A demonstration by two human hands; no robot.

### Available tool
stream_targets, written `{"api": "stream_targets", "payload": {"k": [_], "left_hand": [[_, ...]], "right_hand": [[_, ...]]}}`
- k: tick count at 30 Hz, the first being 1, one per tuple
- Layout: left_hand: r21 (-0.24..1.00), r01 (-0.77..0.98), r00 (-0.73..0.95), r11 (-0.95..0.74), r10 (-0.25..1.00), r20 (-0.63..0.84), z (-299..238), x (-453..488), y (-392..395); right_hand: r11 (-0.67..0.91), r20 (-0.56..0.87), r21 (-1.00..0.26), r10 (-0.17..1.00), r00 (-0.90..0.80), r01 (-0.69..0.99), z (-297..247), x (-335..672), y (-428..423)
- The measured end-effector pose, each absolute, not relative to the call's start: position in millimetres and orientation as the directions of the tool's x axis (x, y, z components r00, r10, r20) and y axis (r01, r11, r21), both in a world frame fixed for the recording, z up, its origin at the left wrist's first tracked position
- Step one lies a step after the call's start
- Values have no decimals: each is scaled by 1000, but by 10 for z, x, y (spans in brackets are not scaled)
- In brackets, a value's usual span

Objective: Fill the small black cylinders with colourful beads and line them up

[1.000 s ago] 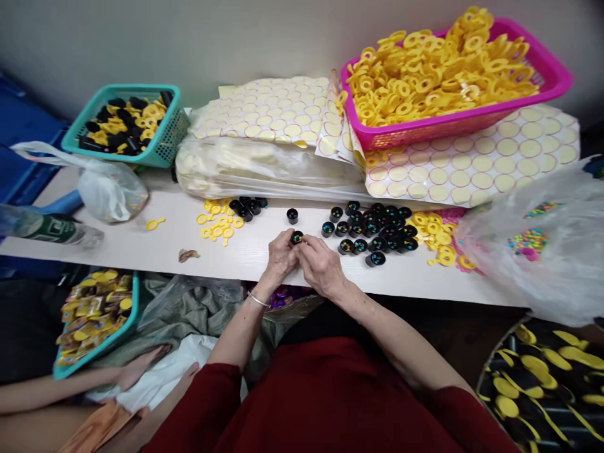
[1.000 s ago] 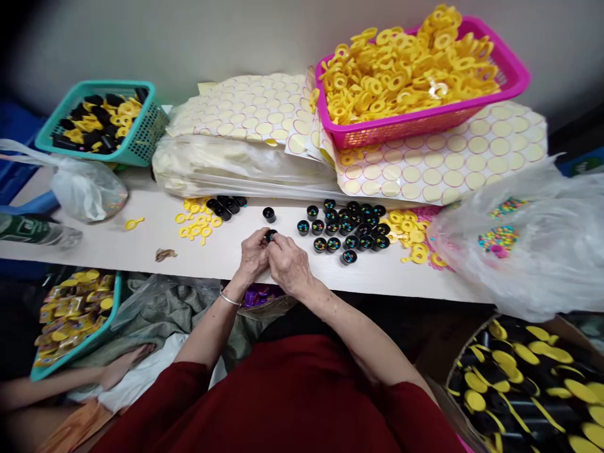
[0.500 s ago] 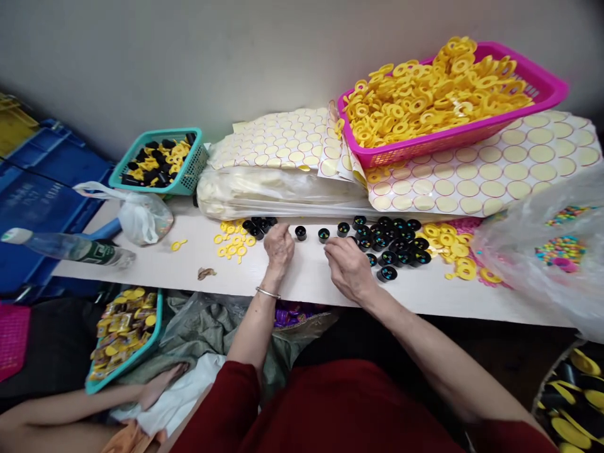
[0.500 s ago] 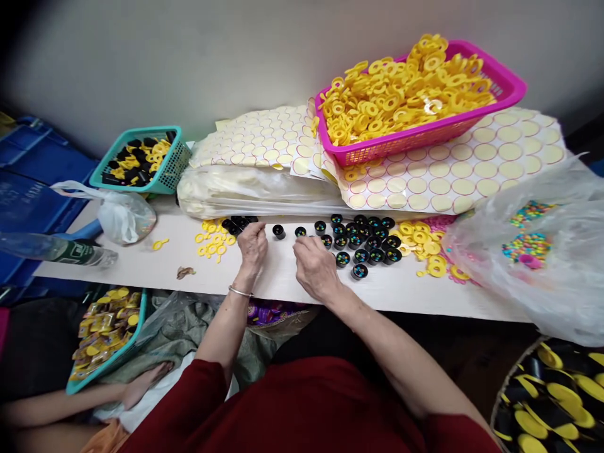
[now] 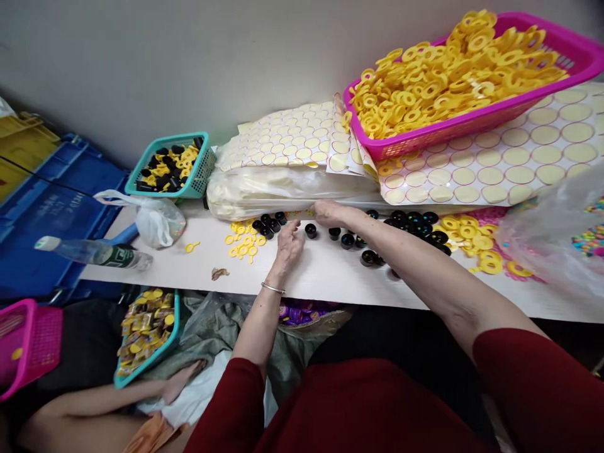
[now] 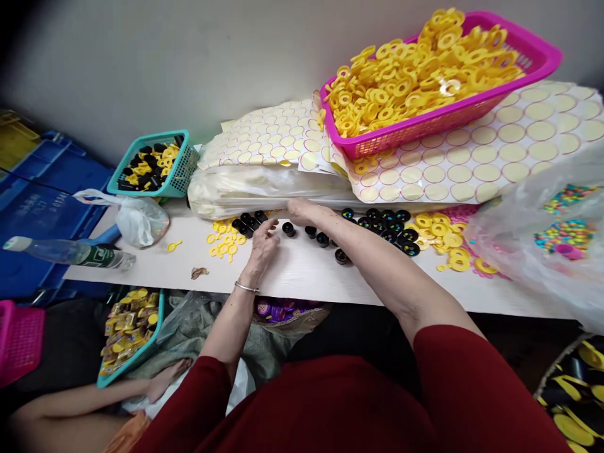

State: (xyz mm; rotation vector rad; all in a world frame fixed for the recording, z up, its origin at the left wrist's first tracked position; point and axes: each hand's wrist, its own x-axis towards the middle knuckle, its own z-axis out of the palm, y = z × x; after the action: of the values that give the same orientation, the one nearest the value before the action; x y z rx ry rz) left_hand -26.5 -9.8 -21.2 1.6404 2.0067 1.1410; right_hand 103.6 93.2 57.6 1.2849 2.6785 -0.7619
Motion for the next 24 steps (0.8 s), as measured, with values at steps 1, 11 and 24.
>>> {"api": "stream_targets", "payload": {"k": [1, 11, 24], "left_hand": [[758, 652, -305, 34, 926, 222, -251, -218, -124], [778, 628, -281, 15, 937, 209, -309, -158, -206], [993, 118, -432, 13, 901, 39, -271, -386, -1543]], "right_hand": [[532, -297, -392, 699, -650, 751, 576, 1041, 956], [524, -255, -328, 752, -608, 786, 360, 576, 725], [334, -138, -404, 898, -417, 852, -214, 281, 748]]}}
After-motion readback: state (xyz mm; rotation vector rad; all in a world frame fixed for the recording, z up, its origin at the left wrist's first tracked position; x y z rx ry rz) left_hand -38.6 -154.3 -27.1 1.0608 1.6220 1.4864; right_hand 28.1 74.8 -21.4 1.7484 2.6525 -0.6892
